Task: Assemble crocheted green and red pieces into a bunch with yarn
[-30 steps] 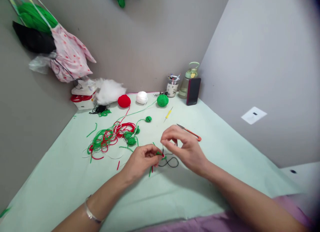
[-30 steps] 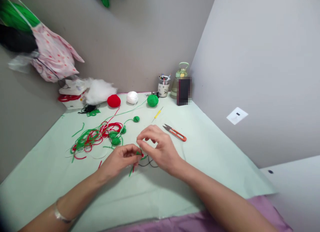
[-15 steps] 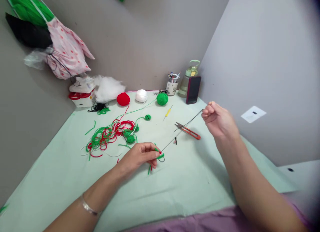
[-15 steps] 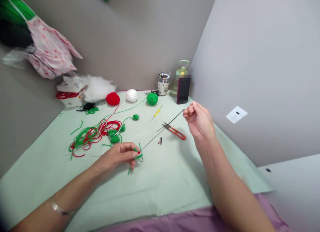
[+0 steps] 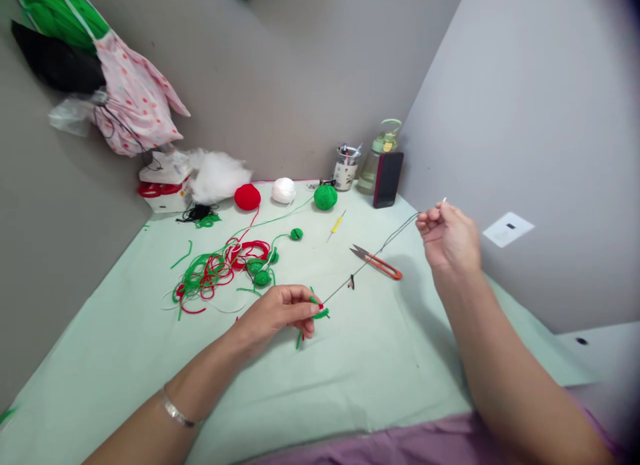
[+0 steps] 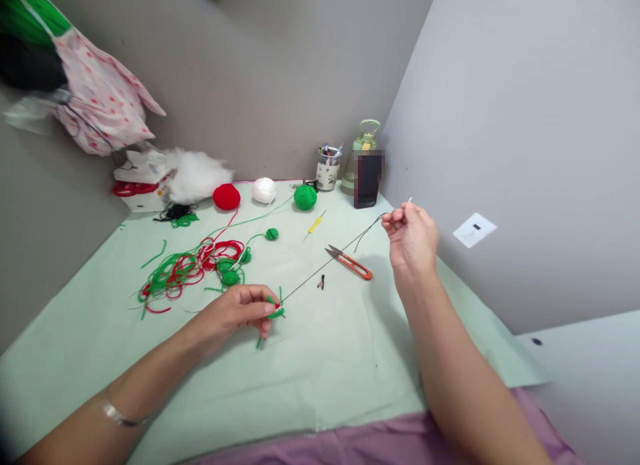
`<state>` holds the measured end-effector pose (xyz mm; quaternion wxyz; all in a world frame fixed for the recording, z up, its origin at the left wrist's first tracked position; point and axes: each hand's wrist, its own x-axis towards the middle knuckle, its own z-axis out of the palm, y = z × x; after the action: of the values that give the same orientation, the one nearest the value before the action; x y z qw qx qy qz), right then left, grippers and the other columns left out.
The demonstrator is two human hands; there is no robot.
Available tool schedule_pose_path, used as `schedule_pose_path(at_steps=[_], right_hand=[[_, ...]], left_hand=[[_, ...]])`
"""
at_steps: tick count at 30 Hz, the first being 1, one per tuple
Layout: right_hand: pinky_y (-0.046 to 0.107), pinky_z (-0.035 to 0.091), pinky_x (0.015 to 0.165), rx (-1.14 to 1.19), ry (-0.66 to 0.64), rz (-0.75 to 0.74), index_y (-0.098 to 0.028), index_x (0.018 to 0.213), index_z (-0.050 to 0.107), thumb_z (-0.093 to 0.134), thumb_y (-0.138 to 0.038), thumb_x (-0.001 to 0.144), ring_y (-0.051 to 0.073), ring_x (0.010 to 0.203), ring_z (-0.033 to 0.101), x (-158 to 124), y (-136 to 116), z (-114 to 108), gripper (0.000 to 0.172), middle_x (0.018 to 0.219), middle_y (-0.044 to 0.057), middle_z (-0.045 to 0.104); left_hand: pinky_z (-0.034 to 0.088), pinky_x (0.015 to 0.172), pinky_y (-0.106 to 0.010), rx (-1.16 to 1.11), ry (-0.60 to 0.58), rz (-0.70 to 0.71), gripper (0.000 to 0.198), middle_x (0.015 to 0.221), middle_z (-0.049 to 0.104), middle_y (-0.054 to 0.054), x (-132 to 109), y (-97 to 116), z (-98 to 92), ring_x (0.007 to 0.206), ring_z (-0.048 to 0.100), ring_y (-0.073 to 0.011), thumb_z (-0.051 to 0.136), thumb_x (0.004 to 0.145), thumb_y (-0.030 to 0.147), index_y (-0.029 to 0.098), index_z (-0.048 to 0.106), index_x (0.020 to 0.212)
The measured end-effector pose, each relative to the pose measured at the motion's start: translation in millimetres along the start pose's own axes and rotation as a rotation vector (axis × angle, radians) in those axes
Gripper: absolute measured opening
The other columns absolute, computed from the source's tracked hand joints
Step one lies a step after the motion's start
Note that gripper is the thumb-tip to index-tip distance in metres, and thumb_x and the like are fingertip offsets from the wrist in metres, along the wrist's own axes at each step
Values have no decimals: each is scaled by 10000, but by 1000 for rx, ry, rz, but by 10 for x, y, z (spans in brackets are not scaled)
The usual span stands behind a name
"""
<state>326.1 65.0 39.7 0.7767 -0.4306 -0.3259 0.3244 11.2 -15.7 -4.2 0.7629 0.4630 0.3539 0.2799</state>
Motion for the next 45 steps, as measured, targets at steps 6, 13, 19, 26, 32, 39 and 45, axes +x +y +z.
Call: schedule_pose_path(at_steps=[6,13,19,26,32,39,45], right_hand=[[208,501,566,-23,-5,-43,-203,730,541,648,-264,846,91,583,584,54,35,-57,169,614,-54,471],[196,491,559,-15,-4,-1,-193,725,528,605,-210,845,85,565,596,-26,-39,46,143,587,-56,504],[273,534,658,-266,-454,87,-208,898,574,656,-292,842,148,678,666,-591,-101,355,130,681,-12,657],[276,430,597,-754,-982,-379,-212,871,698,587,-253,929,149,694,562,-1315,-69,508,131,784,49,613],[246,376,574,-883,-1056,-494,-179,806,620,533,-143,914,116,624,528,-1383,-48,507,143,698,12,560],[215,350,572,-883,-1071,-484,-168,790,593,542,-84,871,89,595,495,-1404,-10,506,127,703,-7,547],[206,316,549,-934,-1081,-450,-166,762,573,540,-75,842,74,560,455,-1414,-22,498,125,684,-19,539]], left_hand=[[486,599,-253,-4,1,3,228,626,653,-24,-13,20,10,565,607,-123,781,746,338,133,700,803],[509,618,-265,-18,27,14,247,651,663,-23,1,7,4,587,626,-130,784,755,352,139,682,828],[541,765,-278,-89,228,126,269,753,653,16,3,69,-5,695,672,-124,814,731,325,164,653,876],[532,753,-265,-119,330,193,302,792,636,24,-34,131,-2,711,677,-123,817,722,314,171,606,884],[521,738,-268,-53,346,192,309,788,624,31,-28,91,-1,705,681,-127,800,733,343,175,588,883],[506,711,-252,-11,370,187,325,756,629,39,-18,86,9,675,686,-125,791,717,362,172,576,868],[481,655,-241,130,425,208,269,717,603,40,-13,82,43,670,670,-132,750,731,337,173,560,826]])
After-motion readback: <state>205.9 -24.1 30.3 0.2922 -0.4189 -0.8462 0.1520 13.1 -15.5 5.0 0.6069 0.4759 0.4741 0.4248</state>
